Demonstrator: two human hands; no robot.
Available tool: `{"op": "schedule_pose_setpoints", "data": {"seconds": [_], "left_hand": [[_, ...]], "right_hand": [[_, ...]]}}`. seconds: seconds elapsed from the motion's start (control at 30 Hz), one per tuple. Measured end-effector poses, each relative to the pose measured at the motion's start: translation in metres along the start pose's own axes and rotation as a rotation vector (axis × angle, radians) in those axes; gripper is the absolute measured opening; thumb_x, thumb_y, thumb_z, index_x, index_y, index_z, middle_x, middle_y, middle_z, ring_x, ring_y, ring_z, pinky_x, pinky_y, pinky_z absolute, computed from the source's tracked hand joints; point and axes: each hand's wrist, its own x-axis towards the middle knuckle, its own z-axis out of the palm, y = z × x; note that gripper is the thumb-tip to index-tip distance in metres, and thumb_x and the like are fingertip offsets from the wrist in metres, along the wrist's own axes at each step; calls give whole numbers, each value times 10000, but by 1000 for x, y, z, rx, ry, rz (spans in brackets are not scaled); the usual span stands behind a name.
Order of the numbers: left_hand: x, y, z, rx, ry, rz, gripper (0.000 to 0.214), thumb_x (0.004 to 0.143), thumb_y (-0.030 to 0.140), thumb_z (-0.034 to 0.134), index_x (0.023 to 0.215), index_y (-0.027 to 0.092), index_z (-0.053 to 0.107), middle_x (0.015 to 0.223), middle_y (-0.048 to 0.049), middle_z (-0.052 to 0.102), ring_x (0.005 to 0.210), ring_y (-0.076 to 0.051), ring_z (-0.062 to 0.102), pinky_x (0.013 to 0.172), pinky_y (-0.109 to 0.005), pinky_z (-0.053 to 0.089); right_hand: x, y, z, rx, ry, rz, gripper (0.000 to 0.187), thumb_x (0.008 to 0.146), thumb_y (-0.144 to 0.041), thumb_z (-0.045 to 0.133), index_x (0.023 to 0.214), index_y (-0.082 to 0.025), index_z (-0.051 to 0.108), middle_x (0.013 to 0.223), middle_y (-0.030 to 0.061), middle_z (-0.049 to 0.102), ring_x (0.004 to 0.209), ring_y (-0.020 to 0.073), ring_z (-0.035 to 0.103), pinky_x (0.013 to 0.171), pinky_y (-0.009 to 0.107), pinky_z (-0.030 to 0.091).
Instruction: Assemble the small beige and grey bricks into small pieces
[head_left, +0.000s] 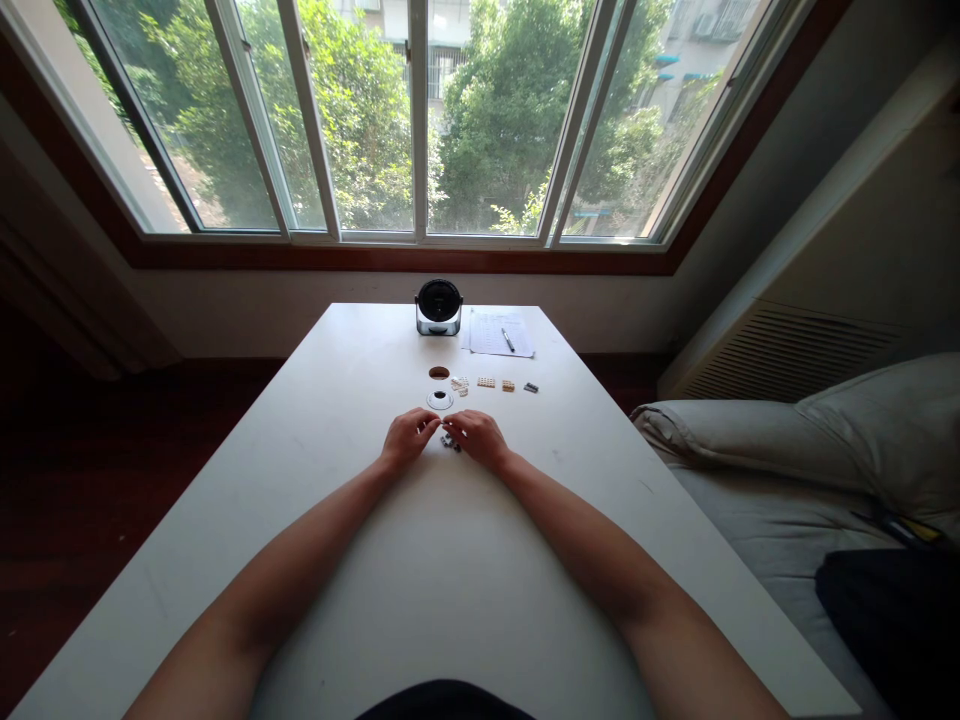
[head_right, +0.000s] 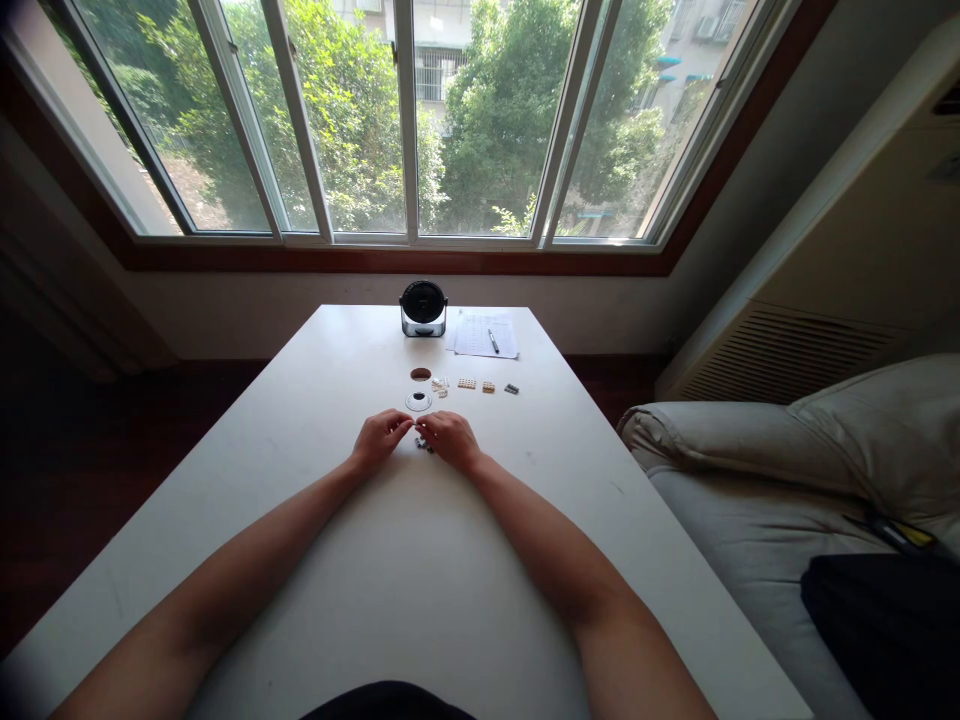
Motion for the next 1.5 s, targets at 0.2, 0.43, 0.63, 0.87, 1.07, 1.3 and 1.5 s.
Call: {"op": "schedule_pose_setpoints", "data": {"seconds": [0.2, 0.43, 0.63, 0.87, 1.07, 1.3, 1.5], "left_hand": [[0, -1, 1, -3, 8, 1, 253, 956, 371, 543, 919, 214, 738, 873, -34, 716, 710, -148, 597, 711, -266, 460], [-1, -1, 0, 4, 12, -15, 265, 957, 380, 539, 908, 214, 739, 863, -32, 716, 715, -150, 597, 710, -268, 455], [0, -1, 0, 19, 11, -23, 299, 960, 384, 523, 844, 204, 731, 811, -29, 699, 701, -146, 579, 688, -261, 433], [-1, -1, 1, 26, 0, -49, 320, 959, 391, 513, 818, 202, 730, 782, -25, 688, 682, -142, 565, 670, -255, 422], [-1, 1, 0, 31, 2, -52, 291, 955, 368, 516, 842, 202, 726, 809, -24, 694, 693, -140, 573, 675, -254, 430], [-1, 3, -1, 13, 10, -28, 251, 952, 340, 526, 880, 205, 725, 837, -28, 698, 711, -145, 585, 693, -264, 452], [-1, 4, -1, -3, 5, -27, 224, 935, 332, 553, 885, 211, 735, 850, -27, 706, 697, -141, 591, 696, -267, 464]], "right_hand": [[0, -1, 0, 1, 11, -2, 164, 974, -339, 602, 1005, -227, 718, 845, 38, 725, 764, 159, 635, 743, 261, 430], [0, -2, 0, 13, 16, 12, 139, 971, -321, 599, 1011, -229, 695, 816, 28, 709, 738, 155, 624, 731, 259, 420], [0, -2, -1, 30, 5, 14, 124, 961, -311, 606, 1034, -236, 673, 831, 17, 710, 735, 151, 622, 739, 258, 417], [-1, -3, -1, 29, 2, 9, 130, 964, -315, 600, 1029, -231, 673, 832, 24, 712, 743, 153, 628, 744, 258, 426], [1, -3, -2, 8, -20, 8, 146, 980, -321, 582, 1001, -213, 678, 817, 35, 708, 744, 151, 632, 737, 250, 428], [1, -4, -4, -9, -30, 9, 151, 994, -297, 558, 1003, -215, 684, 834, 41, 716, 768, 161, 647, 742, 258, 436], [1, -4, -3, -26, -28, 14, 153, 994, -291, 560, 975, -216, 693, 833, 41, 717, 767, 160, 644, 732, 257, 432]]}}
